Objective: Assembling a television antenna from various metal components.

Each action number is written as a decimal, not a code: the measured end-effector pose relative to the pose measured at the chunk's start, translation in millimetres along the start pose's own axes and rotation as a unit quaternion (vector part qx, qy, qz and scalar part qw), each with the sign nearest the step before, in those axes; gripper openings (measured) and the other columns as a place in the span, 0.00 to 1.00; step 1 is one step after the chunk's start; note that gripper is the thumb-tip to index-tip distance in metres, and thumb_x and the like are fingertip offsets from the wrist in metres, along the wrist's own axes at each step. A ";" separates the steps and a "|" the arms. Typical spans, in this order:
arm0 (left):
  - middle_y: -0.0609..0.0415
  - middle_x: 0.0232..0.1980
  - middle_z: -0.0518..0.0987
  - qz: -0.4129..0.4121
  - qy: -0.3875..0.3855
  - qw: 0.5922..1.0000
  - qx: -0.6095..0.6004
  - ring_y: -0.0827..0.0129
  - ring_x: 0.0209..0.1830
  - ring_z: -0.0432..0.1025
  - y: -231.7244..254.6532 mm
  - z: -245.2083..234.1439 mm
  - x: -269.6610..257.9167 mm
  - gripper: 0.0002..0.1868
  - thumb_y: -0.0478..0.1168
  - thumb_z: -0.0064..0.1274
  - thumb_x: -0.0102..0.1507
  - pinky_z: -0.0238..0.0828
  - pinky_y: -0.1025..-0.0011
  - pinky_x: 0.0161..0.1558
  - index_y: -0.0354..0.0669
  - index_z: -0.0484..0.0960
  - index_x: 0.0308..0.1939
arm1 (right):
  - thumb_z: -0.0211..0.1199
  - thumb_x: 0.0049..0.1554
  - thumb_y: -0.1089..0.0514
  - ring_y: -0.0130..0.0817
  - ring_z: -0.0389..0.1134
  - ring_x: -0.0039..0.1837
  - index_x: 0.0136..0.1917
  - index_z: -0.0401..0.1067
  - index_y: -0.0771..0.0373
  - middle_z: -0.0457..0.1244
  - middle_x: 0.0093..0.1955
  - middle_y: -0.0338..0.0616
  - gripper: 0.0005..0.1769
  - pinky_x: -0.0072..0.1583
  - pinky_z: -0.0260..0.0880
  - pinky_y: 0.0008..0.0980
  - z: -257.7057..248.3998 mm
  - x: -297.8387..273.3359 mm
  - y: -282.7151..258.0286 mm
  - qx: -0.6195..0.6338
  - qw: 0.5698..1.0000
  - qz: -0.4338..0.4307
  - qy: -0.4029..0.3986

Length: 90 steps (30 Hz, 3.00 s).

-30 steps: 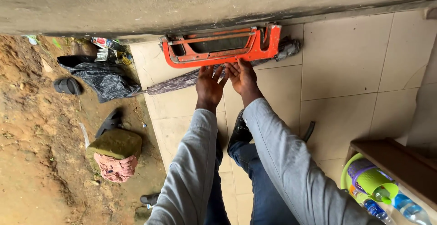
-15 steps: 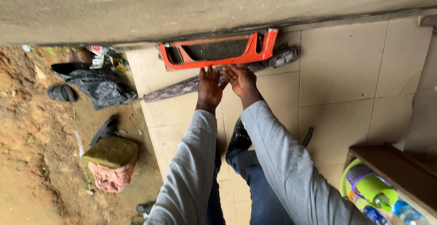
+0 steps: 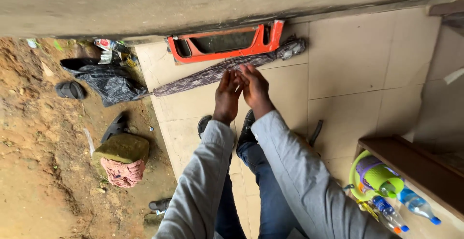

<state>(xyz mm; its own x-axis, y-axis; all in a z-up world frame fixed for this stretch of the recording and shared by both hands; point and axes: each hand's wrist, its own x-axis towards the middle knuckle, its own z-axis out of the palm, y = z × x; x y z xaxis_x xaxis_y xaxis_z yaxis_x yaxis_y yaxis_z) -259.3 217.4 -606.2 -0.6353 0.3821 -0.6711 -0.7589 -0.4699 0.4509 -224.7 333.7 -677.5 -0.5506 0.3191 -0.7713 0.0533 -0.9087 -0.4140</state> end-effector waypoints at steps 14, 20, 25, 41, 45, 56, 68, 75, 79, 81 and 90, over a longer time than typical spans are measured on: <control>0.42 0.71 0.72 -0.020 -0.056 0.979 0.196 0.64 0.70 0.64 56.3 107.9 -162.4 0.36 0.50 0.54 0.72 0.61 0.70 0.69 0.28 0.60 0.75 | 0.64 0.60 0.66 0.41 0.68 0.58 0.72 0.63 0.72 0.65 0.63 0.56 0.28 0.62 0.70 0.37 36.7 -159.3 -27.2 -0.001 0.997 -0.073 0.034; 0.42 0.51 0.81 -0.095 -0.025 0.929 0.356 0.58 0.52 0.73 116.5 180.1 -227.7 0.22 0.47 0.57 0.61 0.71 0.64 0.53 0.38 0.75 0.54 | 0.64 0.61 0.56 0.34 0.67 0.66 0.72 0.66 0.64 0.66 0.65 0.41 0.27 0.69 0.64 0.36 67.7 -232.8 -42.0 -0.052 0.998 -0.020 0.018; 0.39 0.42 0.80 -0.141 -0.061 0.943 0.296 0.53 0.41 0.75 113.9 179.5 -254.6 0.15 0.39 0.53 0.61 0.75 0.59 0.45 0.30 0.76 0.47 | 0.65 0.60 0.53 0.30 0.66 0.67 0.73 0.68 0.58 0.66 0.67 0.38 0.29 0.68 0.65 0.33 100.1 -316.5 -67.8 -0.004 1.000 0.008 0.002; 0.40 0.39 0.84 -0.047 -0.035 0.918 0.392 0.59 0.38 0.78 174.1 271.6 -391.0 0.16 0.39 0.56 0.60 0.75 0.63 0.39 0.25 0.80 0.43 | 0.65 0.63 0.38 0.23 0.66 0.48 0.50 0.70 0.50 0.66 0.46 0.31 0.16 0.47 0.68 0.31 164.8 -469.0 -147.6 -0.026 0.990 0.084 -0.114; 0.41 0.42 0.84 -0.067 -0.014 0.933 0.353 0.59 0.40 0.78 185.9 298.0 -389.5 0.18 0.42 0.55 0.60 0.76 0.63 0.41 0.29 0.79 0.46 | 0.63 0.61 0.39 0.29 0.67 0.47 0.50 0.71 0.52 0.66 0.44 0.35 0.16 0.48 0.70 0.35 189.7 -468.5 -169.4 -0.047 0.989 0.068 -0.125; 0.40 0.45 0.82 0.040 -0.109 0.878 0.464 0.57 0.45 0.78 187.4 332.0 -391.5 0.17 0.43 0.55 0.60 0.76 0.63 0.45 0.38 0.73 0.49 | 0.65 0.62 0.58 0.27 0.67 0.52 0.71 0.65 0.62 0.67 0.54 0.39 0.25 0.54 0.70 0.31 196.5 -470.2 -202.1 -0.021 0.976 -0.119 -0.180; 0.47 0.43 0.82 -0.108 -0.218 0.873 0.424 0.63 0.42 0.77 205.3 313.3 -387.2 0.11 0.36 0.56 0.60 0.76 0.64 0.44 0.34 0.79 0.44 | 0.64 0.63 0.60 0.30 0.69 0.53 0.63 0.73 0.66 0.69 0.52 0.40 0.16 0.56 0.71 0.29 197.1 -483.1 -159.5 0.094 0.971 -0.213 -0.062; 0.53 0.40 0.80 -0.185 -0.288 0.848 0.403 0.68 0.42 0.75 184.8 261.7 -403.1 0.11 0.34 0.57 0.60 0.74 0.70 0.46 0.36 0.78 0.46 | 0.61 0.65 0.61 0.30 0.68 0.58 0.63 0.72 0.66 0.68 0.56 0.41 0.13 0.60 0.71 0.31 181.2 -518.8 -94.6 0.070 0.939 -0.330 0.073; 0.50 0.40 0.79 -0.235 -0.349 0.818 0.392 0.65 0.42 0.74 141.3 210.1 -386.5 0.11 0.33 0.59 0.61 0.72 0.69 0.45 0.33 0.79 0.46 | 0.59 0.64 0.59 0.33 0.71 0.58 0.61 0.72 0.66 0.69 0.55 0.44 0.14 0.61 0.75 0.33 141.7 -517.1 -50.0 0.169 0.897 -0.395 0.107; 0.49 0.40 0.79 -0.253 -0.358 0.786 0.435 0.63 0.42 0.73 125.4 189.0 -391.0 0.11 0.34 0.56 0.62 0.73 0.68 0.45 0.33 0.77 0.46 | 0.61 0.63 0.60 0.33 0.71 0.57 0.62 0.72 0.63 0.69 0.55 0.43 0.14 0.58 0.74 0.31 121.8 -525.6 -25.0 0.173 0.887 -0.417 0.096; 0.41 0.58 0.76 -0.288 -0.405 0.643 0.583 0.58 0.55 0.72 118.7 250.9 -491.1 0.52 0.31 0.50 0.52 0.72 0.68 0.54 0.45 0.52 0.81 | 0.64 0.63 0.57 0.30 0.69 0.49 0.58 0.72 0.63 0.67 0.48 0.43 0.12 0.48 0.73 0.29 110.0 -608.4 -29.5 0.218 0.849 -0.402 0.266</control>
<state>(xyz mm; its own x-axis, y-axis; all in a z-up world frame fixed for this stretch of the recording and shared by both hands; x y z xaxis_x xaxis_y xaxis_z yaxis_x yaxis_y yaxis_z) -73.4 173.7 -75.4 0.2912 0.7360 -0.6111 -0.1928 0.6708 0.7161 17.1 136.7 -142.9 0.1959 0.8539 -0.4821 -0.5391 -0.3169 -0.7803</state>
